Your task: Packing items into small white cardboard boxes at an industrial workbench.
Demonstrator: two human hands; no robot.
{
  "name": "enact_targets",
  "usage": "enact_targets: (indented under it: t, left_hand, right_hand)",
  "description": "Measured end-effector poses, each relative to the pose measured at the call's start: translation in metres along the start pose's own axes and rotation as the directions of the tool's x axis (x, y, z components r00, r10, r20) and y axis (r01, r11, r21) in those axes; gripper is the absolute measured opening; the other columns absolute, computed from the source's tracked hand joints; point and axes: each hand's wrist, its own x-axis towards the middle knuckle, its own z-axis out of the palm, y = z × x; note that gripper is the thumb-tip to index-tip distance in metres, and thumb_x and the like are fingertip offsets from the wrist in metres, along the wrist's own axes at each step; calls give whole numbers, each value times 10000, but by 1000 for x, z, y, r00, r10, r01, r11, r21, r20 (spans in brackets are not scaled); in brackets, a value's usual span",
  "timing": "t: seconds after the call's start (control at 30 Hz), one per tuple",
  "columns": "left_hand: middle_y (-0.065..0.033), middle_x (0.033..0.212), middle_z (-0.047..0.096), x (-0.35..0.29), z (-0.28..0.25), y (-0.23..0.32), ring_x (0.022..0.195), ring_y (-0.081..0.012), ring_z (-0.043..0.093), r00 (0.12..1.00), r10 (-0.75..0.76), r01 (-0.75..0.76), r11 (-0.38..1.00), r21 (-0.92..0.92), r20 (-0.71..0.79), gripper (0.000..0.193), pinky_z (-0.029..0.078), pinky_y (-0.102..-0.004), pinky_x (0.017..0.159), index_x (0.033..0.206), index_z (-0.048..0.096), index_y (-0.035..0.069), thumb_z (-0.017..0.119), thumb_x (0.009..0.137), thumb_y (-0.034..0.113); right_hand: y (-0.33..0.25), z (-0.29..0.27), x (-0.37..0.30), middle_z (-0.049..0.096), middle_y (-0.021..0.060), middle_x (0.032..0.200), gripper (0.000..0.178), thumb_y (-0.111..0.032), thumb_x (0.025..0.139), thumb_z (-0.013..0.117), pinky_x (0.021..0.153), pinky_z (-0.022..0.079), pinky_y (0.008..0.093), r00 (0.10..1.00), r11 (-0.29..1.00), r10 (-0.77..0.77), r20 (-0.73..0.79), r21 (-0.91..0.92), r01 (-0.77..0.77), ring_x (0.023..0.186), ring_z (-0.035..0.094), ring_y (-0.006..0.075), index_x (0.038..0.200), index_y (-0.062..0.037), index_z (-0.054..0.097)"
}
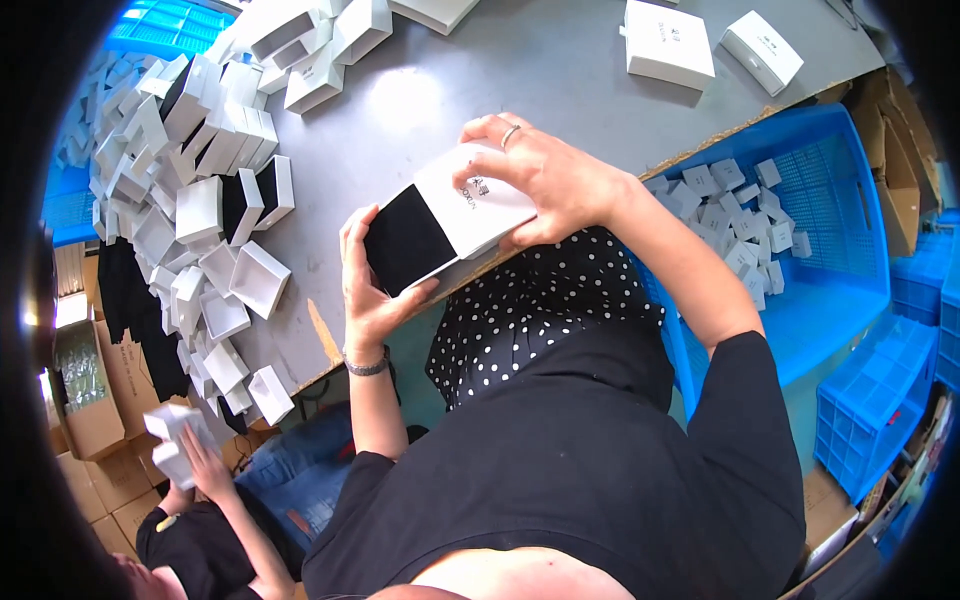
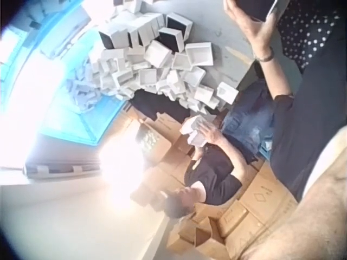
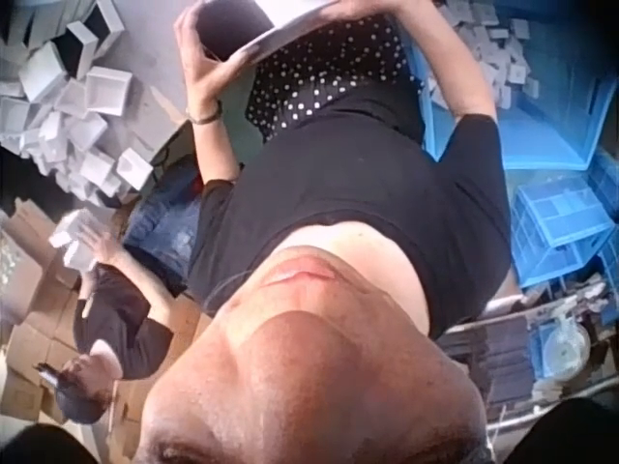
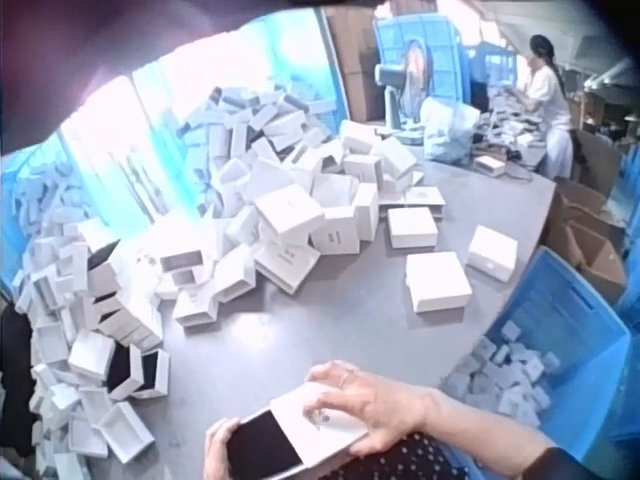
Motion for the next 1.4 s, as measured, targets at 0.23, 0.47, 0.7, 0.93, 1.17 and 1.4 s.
enact_targets:
  t: [0.23, 0.47, 0.7, 0.93, 1.17, 1.4]
  left_hand:
    - [-193, 1365, 484, 13, 7, 1, 1300, -342, 479, 1000, 7, -7, 998, -58, 3, 983, 402, -428, 1120, 1442, 433, -12, 923, 630, 246]
    - [-214, 1370, 480, 5, 15, 10, 1282, -404, 493, 993, -94, 83, 986, 145, 72, 1060, 414, -480, 1104, 1482, 424, 22, 901, 584, 322]
    - [-213, 1392, 463, 1, 13, 18, 1290, -394, 486, 992, -112, 101, 977, 187, 51, 1069, 413, -466, 1092, 1479, 427, 11, 871, 538, 256]
    - [-269, 1436, 426, 11, 15, 33, 1327, -446, 420, 969, -228, 204, 953, 223, 90, 1029, 336, -554, 1126, 1520, 365, 9, 863, 683, 341]
    - [-285, 1425, 415, 95, 83, 45, 1319, -466, 408, 964, -244, 210, 941, 264, 104, 1108, 327, -572, 1126, 1529, 342, 12, 882, 622, 350]
    - [-295, 1481, 363, 172, 140, 60, 1357, -467, 387, 930, -125, 35, 966, 255, 347, 1123, 308, -547, 1149, 1547, 330, 10, 908, 663, 390]
  right_hand:
    - [11, -1, 0, 475, 204, 1357, 679, -267, 571, 875, 1084, 398, 501, 998, 996, -23, -63, 80, 28, 1288, 446, 414, 1173, -124, 595]
    - [-4, -39, -21, 488, 217, 1340, 670, -265, 575, 866, 1079, 414, 500, 997, 998, -55, -51, -11, 55, 1241, 487, 407, 1175, -105, 615]
    - [26, -222, -104, 506, 114, 1281, 764, -364, 657, 907, 1049, 446, 411, 495, 960, 44, -868, -101, -261, 1217, 516, 273, 1275, -90, 552]
    - [193, -309, -217, 416, 181, 1467, 839, -522, 705, 848, 1115, 395, 460, 202, 58, 458, -865, -198, -978, 1299, 505, 375, 1404, -203, 512]
    - [288, -401, -245, 329, 152, 1590, 644, -440, 845, 739, 1194, 152, 654, -97, -372, 159, -982, 31, -928, 1509, 199, 431, 1425, -235, 546]
    - [356, -466, -234, 310, 57, 1643, 453, -438, 917, 652, 1225, 155, 566, 542, -318, 170, -823, -566, -761, 1555, 178, 238, 1337, -269, 662]
